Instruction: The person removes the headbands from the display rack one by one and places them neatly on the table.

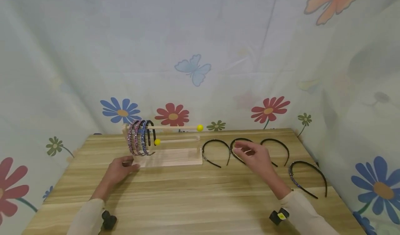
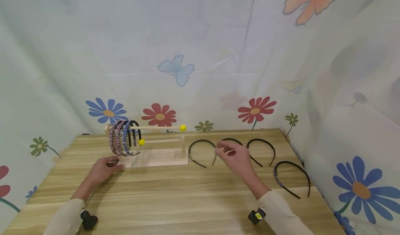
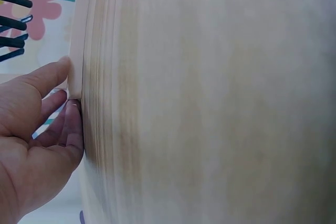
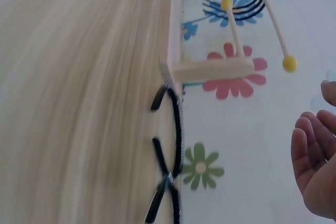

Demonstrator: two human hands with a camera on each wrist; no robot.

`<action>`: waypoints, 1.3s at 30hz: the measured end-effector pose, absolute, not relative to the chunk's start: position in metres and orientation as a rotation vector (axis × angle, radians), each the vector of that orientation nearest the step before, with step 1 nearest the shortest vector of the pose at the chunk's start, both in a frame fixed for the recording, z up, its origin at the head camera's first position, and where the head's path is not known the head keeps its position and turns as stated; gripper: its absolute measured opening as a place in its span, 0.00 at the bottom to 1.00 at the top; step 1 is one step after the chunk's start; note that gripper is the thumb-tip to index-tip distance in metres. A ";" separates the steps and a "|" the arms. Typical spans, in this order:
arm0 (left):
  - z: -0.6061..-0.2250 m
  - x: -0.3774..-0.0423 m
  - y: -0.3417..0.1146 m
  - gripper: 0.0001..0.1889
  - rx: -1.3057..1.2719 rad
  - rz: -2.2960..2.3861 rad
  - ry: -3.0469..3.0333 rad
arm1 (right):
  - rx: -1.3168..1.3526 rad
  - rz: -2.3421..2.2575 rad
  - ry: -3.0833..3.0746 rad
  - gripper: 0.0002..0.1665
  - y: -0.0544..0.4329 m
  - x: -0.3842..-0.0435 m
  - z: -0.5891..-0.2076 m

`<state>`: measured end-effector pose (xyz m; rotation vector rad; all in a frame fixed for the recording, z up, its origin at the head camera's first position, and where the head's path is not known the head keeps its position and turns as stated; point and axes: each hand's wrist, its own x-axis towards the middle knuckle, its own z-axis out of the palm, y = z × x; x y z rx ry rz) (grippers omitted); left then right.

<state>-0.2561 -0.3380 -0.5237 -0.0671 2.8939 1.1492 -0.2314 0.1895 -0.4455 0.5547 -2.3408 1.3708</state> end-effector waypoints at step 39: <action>-0.526 -0.256 -0.338 0.31 -0.042 1.221 2.900 | 0.836 1.805 -2.308 0.21 -0.045 -0.252 -0.443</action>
